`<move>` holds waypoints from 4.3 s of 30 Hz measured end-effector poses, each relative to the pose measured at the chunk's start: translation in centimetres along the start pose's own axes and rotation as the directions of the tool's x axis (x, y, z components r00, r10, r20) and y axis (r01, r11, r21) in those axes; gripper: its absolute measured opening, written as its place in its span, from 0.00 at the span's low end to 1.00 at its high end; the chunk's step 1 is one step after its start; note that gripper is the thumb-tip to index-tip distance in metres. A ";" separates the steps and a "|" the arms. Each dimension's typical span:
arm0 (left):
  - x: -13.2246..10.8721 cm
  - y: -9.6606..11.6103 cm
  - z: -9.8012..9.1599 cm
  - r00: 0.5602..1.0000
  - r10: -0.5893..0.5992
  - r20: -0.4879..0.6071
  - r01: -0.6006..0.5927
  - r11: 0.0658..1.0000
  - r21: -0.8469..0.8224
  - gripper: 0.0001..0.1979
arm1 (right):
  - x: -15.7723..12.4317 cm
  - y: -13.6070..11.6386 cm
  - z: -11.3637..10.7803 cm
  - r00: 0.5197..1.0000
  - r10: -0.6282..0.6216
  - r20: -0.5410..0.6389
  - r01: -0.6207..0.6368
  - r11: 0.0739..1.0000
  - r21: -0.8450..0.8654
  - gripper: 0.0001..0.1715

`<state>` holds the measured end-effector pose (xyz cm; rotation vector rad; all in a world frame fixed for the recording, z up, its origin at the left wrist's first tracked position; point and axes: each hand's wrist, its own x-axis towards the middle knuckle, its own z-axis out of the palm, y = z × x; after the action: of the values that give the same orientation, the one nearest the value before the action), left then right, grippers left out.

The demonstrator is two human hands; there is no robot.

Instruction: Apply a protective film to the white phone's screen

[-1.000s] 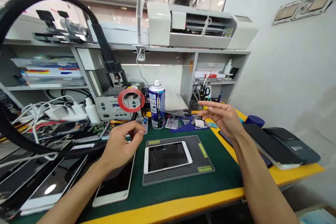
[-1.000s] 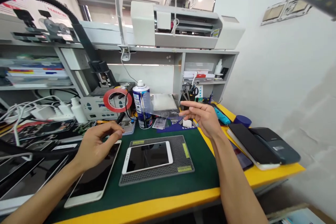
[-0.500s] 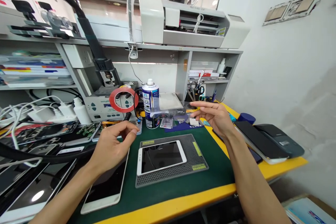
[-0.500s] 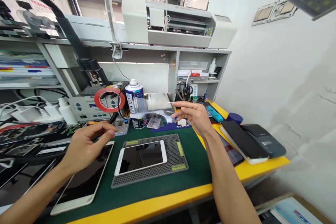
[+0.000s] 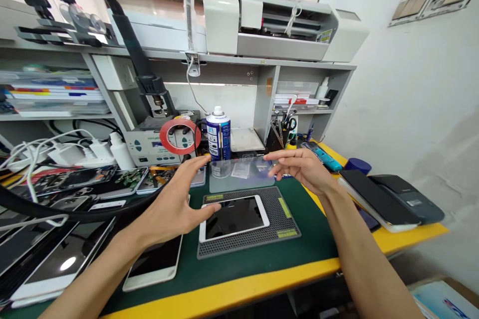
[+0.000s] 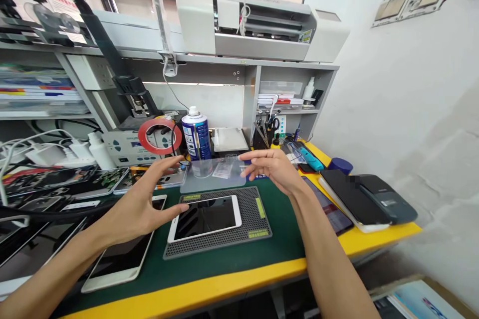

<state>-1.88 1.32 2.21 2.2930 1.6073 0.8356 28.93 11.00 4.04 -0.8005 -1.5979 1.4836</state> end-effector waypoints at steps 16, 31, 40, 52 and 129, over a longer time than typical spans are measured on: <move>-1.6 -1.2 -1.2 0.928 -0.112 0.356 0.052 0.984 0.172 0.45 | 0.4 1.2 1.7 0.926 0.311 0.214 -0.309 0.950 -0.046 0.15; -1.3 -1.0 -1.2 0.910 -0.146 0.388 0.085 0.982 0.170 0.40 | 0.3 1.3 2.6 0.929 0.342 0.139 -0.338 0.940 -0.055 0.12; -1.2 -1.1 -0.9 0.914 -0.109 0.390 0.049 0.986 0.161 0.38 | 0.1 1.0 2.6 0.924 0.354 0.143 -0.349 0.935 -0.060 0.20; -1.4 -1.2 -0.6 0.916 -0.091 0.392 0.028 0.986 0.165 0.37 | 0.0 0.7 2.5 0.915 0.366 0.168 -0.340 0.926 -0.166 0.27; -3.8 -2.0 0.1 0.963 0.169 0.208 -0.196 0.974 0.114 0.17 | -2.9 2.3 2.6 0.949 0.147 0.279 0.128 0.628 -0.768 0.25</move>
<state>-4.35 -1.37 -0.05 2.5569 1.4223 0.5291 27.93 7.48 1.41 -1.0629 -2.5670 0.8816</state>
